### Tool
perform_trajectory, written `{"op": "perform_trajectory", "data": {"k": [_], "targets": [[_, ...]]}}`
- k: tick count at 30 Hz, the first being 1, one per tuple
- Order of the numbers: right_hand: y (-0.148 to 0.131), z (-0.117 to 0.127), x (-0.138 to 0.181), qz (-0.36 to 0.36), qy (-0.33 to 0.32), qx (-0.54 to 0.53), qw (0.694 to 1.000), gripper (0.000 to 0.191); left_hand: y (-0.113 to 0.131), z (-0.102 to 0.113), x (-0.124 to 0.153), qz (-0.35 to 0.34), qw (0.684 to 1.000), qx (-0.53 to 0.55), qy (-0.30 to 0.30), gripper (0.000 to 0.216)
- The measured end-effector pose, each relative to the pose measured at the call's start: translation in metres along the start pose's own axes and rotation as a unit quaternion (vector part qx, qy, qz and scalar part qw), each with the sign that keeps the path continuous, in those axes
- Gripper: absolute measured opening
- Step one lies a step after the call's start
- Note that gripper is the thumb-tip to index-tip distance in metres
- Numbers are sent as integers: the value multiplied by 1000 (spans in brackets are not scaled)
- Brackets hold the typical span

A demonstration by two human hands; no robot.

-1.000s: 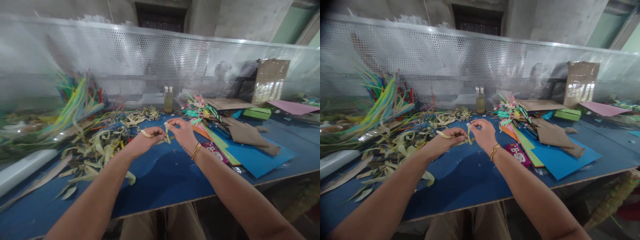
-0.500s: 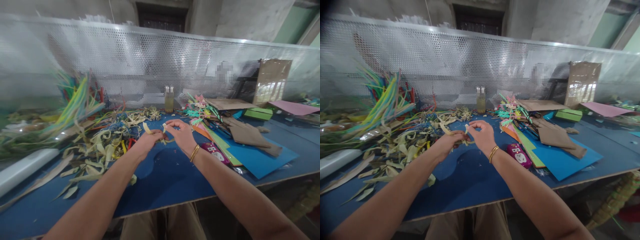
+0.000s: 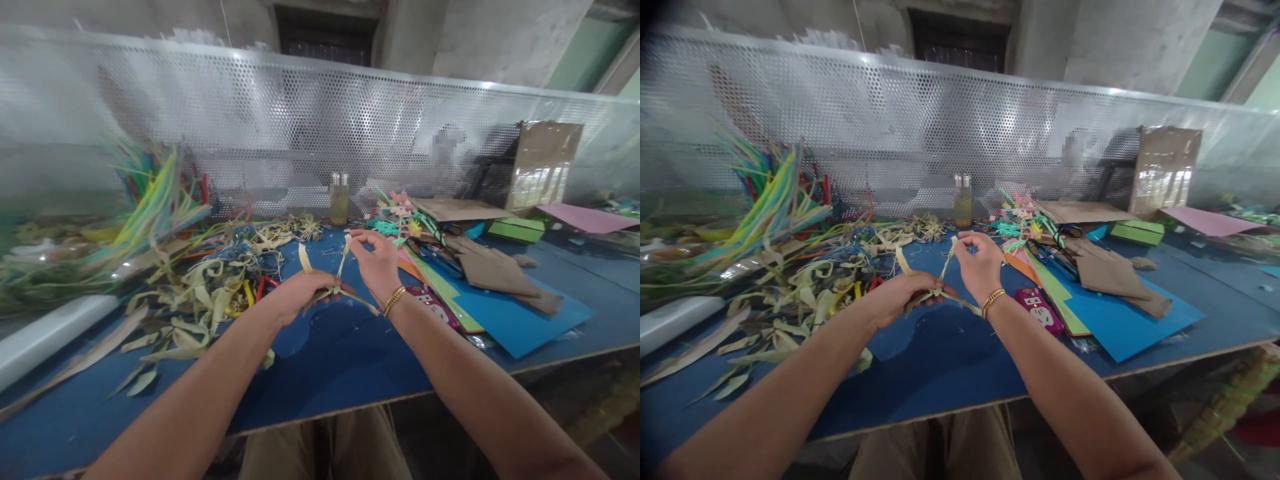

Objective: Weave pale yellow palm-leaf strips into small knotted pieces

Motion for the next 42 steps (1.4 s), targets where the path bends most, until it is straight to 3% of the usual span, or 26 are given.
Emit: {"op": "perform_trajectory", "data": {"k": [8,13,16,19,21,24,30,35,42], "targets": [[-1,4,-2,2,20,12,1000,13,2,-2,2,-7,999,10,-31,23],[5,4,-7,-17,12,-17,1000,16,1,1,1,-2,999,48,-14,23],[11,-2,-8,-90,-70,-84,990,24,2,5,-1,-26,992,118,34,26],[11,-12,-3,-153,-197,-165,954,35,3,13,-3,-70,980,157,96,23],[6,-17,2,-154,-271,-181,933,37,2,19,-4,-84,976,156,123,23],[-2,-16,5,-101,-332,-131,929,33,0,27,-4,-94,971,151,161,27],[-15,-7,1,33,-285,-5,958,19,7,25,0,-101,974,97,178,33],[-17,-7,1,48,-268,14,962,15,9,22,2,-116,962,22,247,31],[-11,-3,-4,55,-270,46,960,17,5,23,1,-147,948,-7,281,23]]}}
Point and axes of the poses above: each hand's wrist, its own x-axis away from the middle knuckle, its own z-axis out of the back of the hand, y = z × x, the point moved 3 cm from there along -x, towards the middle knuckle, and after that the axes turned 8 degrees about -y, right-handed, at the moved point
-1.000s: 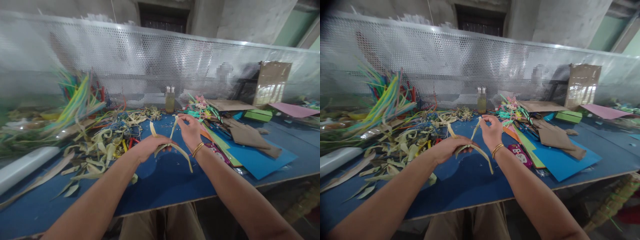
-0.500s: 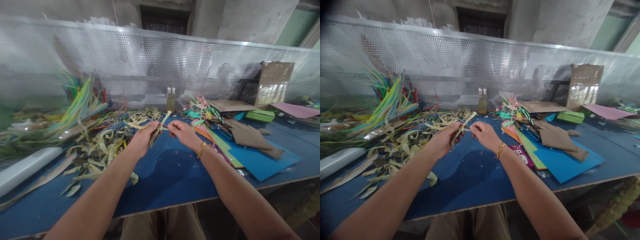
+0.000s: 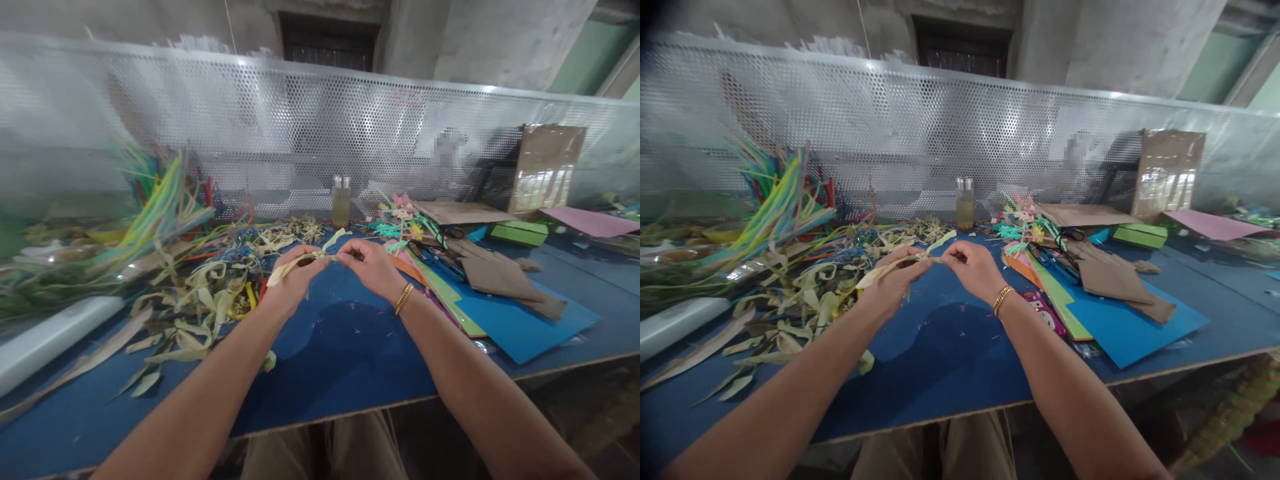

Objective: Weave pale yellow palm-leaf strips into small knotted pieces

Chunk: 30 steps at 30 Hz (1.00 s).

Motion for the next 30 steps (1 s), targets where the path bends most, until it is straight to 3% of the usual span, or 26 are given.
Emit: {"op": "perform_trajectory", "data": {"k": [11,17,23,25,27,30], "targets": [[2,4,1,-10,15,97,995,19,1,2,1,-28,998,-49,-5,30],[-3,0,0,13,1,135,991,19,-4,0,-3,-129,978,-148,-67,43],[-5,5,2,65,12,208,976,11,-6,4,-5,-154,973,-165,-50,49],[-4,10,2,64,43,244,967,12,-3,1,-3,-144,971,-175,-83,50],[-4,16,3,57,85,271,957,16,-2,-6,0,-120,968,-152,-159,46],[-5,21,4,50,123,293,947,21,-3,-17,4,-51,965,-35,-253,38]]}}
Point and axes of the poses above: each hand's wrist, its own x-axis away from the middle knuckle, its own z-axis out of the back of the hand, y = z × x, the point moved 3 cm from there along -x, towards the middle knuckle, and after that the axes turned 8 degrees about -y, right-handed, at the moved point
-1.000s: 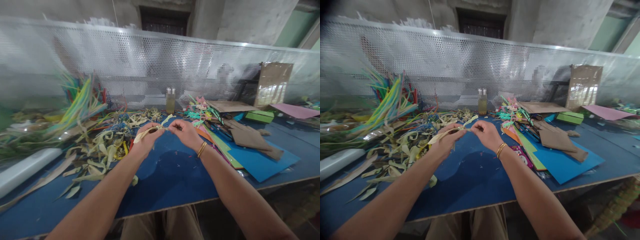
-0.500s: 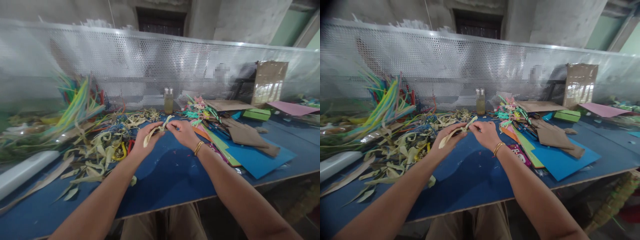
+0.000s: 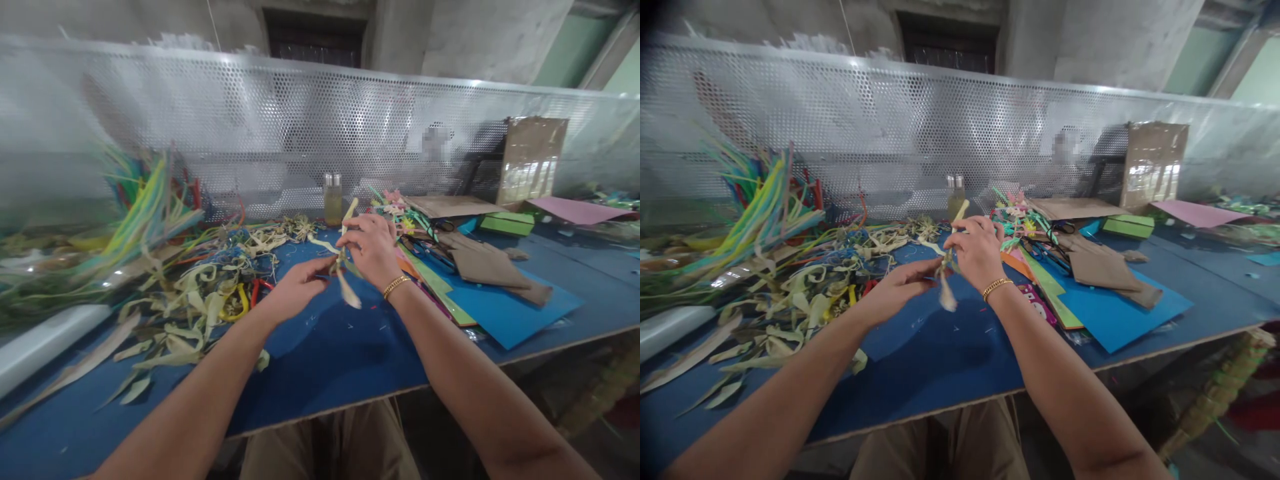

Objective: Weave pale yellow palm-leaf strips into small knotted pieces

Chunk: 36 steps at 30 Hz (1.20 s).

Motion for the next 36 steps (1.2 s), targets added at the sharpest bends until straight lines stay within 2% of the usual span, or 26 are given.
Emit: {"op": "perform_trajectory", "data": {"k": [3,6,9,12,15,17,20,24,27,29,33,36], "targets": [[-2,-1,1,12,-2,4,1000,22,-3,-4,0,49,994,98,30,29],[-8,-5,2,44,-16,-12,999,22,-5,-5,-1,78,991,88,67,24],[-12,-7,3,63,-1,-41,997,25,-6,-1,-2,63,987,108,102,23],[-15,-6,5,44,51,-84,994,32,-9,6,-3,22,970,167,177,25],[-17,-7,7,18,77,-110,991,21,-14,11,-5,5,954,192,232,25],[-19,-11,8,13,50,-105,993,14,-17,12,-6,2,947,199,252,26],[-21,-18,9,0,-30,-103,994,18,-20,13,-7,-16,938,207,279,27],[-19,-26,10,-10,-99,-121,988,10,-16,11,-6,-14,951,159,265,24],[-16,-26,9,-1,-97,-101,990,6,-10,14,-1,32,957,63,283,21],[-15,-24,7,13,-93,-87,992,8,-4,19,2,33,952,-20,303,19],[-14,-20,5,45,-97,-77,991,8,9,24,2,-20,956,-172,239,12],[-15,-18,4,57,-100,-62,991,7,14,26,2,-7,965,-166,203,13]]}}
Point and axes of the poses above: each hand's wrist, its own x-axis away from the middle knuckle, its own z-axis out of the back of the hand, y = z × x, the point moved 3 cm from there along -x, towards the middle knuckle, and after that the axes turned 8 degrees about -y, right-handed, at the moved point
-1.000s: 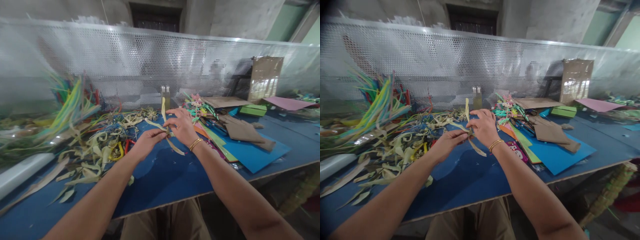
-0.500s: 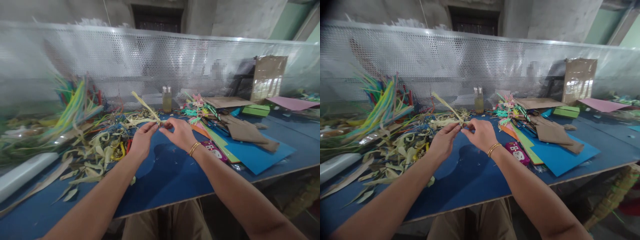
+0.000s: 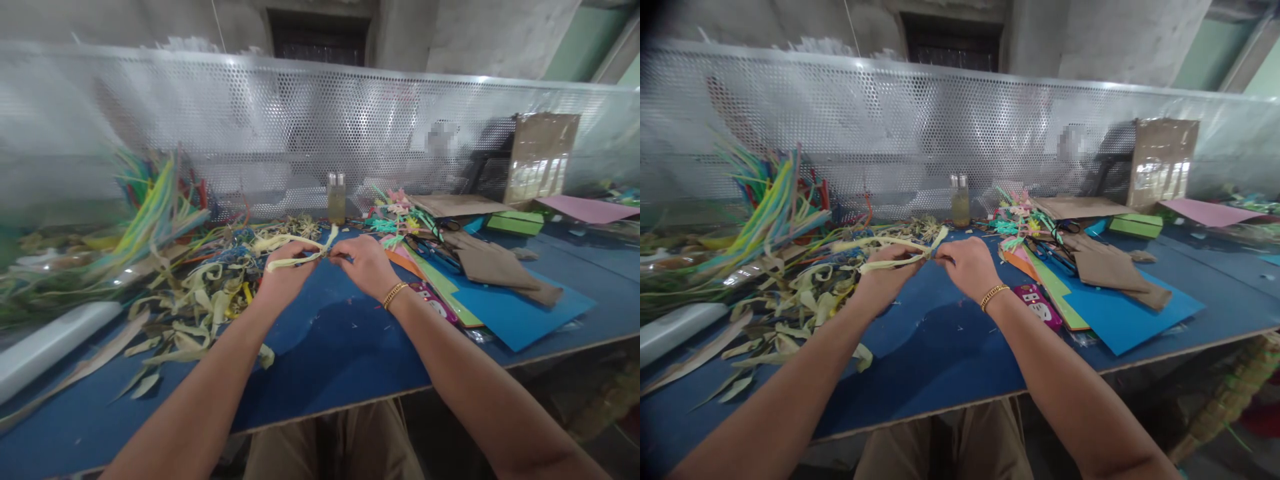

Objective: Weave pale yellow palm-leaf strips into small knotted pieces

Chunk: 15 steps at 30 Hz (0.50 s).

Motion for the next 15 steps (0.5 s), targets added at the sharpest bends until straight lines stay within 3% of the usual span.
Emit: {"op": "perform_trajectory", "data": {"k": [5,9,15], "targets": [[-1,3,0,1,0,13,1000,7,1,2,1,21,990,119,-66,19],[-2,6,1,4,4,35,999,11,-4,0,3,75,962,221,-141,26],[-3,12,2,-8,25,67,997,14,-7,-9,6,167,924,323,-120,31]]}}
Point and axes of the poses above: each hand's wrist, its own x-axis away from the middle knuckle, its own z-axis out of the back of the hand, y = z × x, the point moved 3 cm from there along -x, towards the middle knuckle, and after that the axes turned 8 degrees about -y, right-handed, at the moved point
